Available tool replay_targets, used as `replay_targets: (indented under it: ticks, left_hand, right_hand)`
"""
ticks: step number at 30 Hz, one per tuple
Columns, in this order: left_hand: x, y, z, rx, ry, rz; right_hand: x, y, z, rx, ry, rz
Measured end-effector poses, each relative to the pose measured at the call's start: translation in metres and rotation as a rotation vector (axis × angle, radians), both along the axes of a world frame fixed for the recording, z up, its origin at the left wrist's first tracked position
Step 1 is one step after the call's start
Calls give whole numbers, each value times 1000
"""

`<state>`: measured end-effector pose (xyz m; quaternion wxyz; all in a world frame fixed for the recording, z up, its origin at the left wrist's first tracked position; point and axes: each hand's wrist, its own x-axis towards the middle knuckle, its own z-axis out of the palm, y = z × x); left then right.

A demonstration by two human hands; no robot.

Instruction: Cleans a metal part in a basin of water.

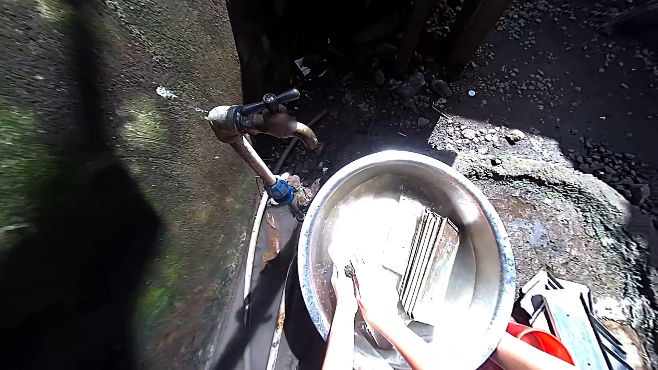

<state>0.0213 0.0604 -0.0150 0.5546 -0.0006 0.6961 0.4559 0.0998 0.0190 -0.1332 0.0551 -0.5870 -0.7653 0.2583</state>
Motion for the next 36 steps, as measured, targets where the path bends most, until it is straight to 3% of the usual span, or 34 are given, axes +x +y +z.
replay_targets:
  ticks: [1, 3, 4, 6, 8, 10, 14, 16, 18, 20, 22, 25, 29, 31, 33, 35, 36]
  left_hand:
    - [-1, -1, 0, 3, -11, -17]
    - [-5, -3, -9, 0, -20, -37]
    - [-6, -7, -26, 12, 8, -31]
    - [-8, -25, -90, 187, 117, -23]
    - [-9, -26, -119, 298, 124, 28]
    - [-13, -17, -115, 313, 127, 37]
    - [-18, -9, -102, 285, 152, -67]
    - [-22, -13, -109, 289, 146, -106]
    - [-23, -15, -109, 273, 163, -132]
    - [-21, -13, -98, 254, 158, -120]
    - [-20, -10, -89, 287, 114, -95]
    - [-21, -8, -78, 358, 112, -92]
    - [-33, 2, -18, 353, -21, 16]
    - [-45, 3, 6, 389, -169, 44]
    - [-60, 1, 8, 554, -411, 29]
    - [-72, 2, 0, 661, -579, 70]
    - [-71, 4, 0, 617, -491, 92]
  right_hand:
    - [-3, 13, -7, 60, 8, -29]
    - [-12, 55, -3, -55, 118, -85]
    - [-16, 75, -13, -102, 203, -142]
    - [-23, 101, -45, 22, 324, -299]
    - [-17, 115, -38, -22, 331, -399]
    - [-6, 103, -17, -70, 343, -410]
    - [11, 54, -20, 169, 596, -555]
    - [21, 54, -9, 17, 789, -675]
    - [35, 65, 9, -310, 1014, -745]
    - [40, 74, 35, -467, 1052, -616]
    - [39, 89, 51, -416, 919, -406]
    - [38, 110, 59, -214, 827, -291]
    - [31, 122, 123, 203, 878, -88]
    - [26, 128, 154, 412, 828, 168]
    - [21, 138, 173, 515, 687, 498]
    - [15, 140, 163, 544, 555, 740]
    - [16, 137, 148, 559, 490, 805]
